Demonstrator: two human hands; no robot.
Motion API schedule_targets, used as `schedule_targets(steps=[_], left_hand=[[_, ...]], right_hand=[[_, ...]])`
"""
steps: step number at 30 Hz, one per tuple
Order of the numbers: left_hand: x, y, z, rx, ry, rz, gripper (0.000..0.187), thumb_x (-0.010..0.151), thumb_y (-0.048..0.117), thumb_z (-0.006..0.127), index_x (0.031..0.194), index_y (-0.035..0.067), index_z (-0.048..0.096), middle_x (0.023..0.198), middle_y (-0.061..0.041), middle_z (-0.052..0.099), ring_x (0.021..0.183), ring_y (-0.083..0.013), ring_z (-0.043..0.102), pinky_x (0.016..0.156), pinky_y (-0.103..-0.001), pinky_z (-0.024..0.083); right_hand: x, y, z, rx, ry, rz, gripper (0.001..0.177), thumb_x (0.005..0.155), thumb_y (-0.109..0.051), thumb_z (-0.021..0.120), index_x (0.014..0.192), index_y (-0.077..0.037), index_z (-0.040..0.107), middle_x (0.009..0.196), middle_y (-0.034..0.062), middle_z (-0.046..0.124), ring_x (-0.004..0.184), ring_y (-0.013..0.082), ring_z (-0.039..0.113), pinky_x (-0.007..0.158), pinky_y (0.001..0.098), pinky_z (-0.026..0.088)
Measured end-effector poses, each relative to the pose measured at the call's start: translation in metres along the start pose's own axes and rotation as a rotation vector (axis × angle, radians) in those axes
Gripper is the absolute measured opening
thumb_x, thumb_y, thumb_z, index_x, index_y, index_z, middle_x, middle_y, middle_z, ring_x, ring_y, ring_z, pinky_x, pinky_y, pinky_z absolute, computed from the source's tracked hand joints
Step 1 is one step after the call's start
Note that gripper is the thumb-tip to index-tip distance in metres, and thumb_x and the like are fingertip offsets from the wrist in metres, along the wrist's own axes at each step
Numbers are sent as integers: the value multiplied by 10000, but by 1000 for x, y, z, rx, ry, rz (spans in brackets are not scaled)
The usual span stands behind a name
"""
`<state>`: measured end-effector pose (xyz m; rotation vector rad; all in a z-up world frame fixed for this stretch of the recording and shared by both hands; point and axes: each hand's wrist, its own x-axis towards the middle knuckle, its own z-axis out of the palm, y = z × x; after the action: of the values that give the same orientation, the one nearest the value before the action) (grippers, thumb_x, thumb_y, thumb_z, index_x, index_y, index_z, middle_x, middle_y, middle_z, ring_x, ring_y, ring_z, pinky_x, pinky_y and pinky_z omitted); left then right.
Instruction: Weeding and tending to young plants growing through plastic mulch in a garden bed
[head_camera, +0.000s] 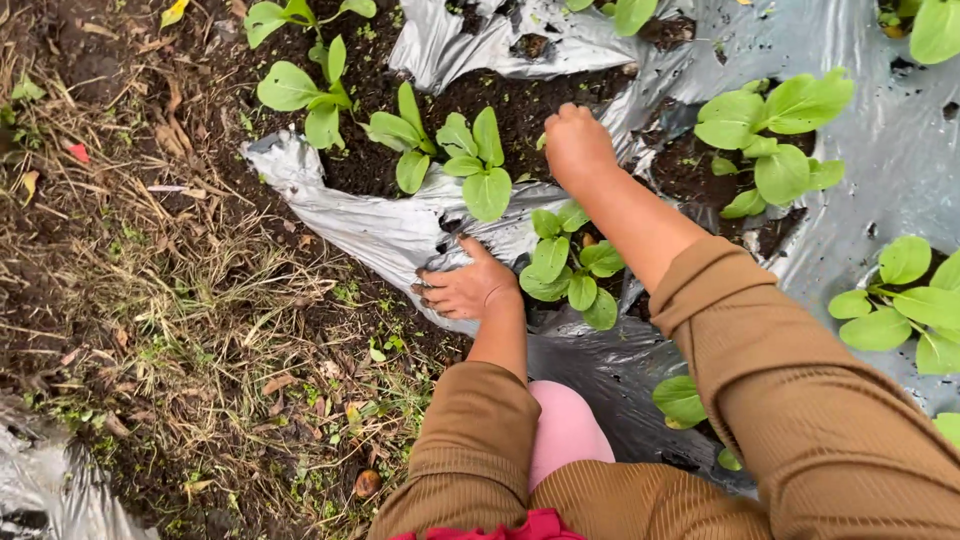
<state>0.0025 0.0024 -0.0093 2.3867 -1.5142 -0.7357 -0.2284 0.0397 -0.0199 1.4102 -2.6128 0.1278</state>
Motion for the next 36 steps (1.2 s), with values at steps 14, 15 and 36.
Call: schedule_targets(steps=[14,15,36], left_hand=[[5,8,-6,2,12,-31,967,825,766,486,1518,111,326,1538,-263,359,1450,-479,319,1152,-607,254],[1,10,-17,-21,-71,-47,959,830,759,481,1517,117,289,1534,-246,321,1472,-474,296,1186,-592,246],[7,-3,-22,36,-243,-23,1109,796,914,345,1564,123,235,1646,-206,208,1538,-437,208,1227,-577,230]], right_hand=[[-51,-59,-202,1010,-440,671,185,952,8,695,1132,-14,660,1067,169,679,884,254,710,823,305,638],[-85,-61,-207,1057,-443,577,195,914,25,726,1104,28,681,969,223,659,807,336,690,779,433,614],[-667,-66,-144,101,-959,823,412,823,-402,728,1138,-175,588,1024,94,697,1028,349,751,871,472,622]])
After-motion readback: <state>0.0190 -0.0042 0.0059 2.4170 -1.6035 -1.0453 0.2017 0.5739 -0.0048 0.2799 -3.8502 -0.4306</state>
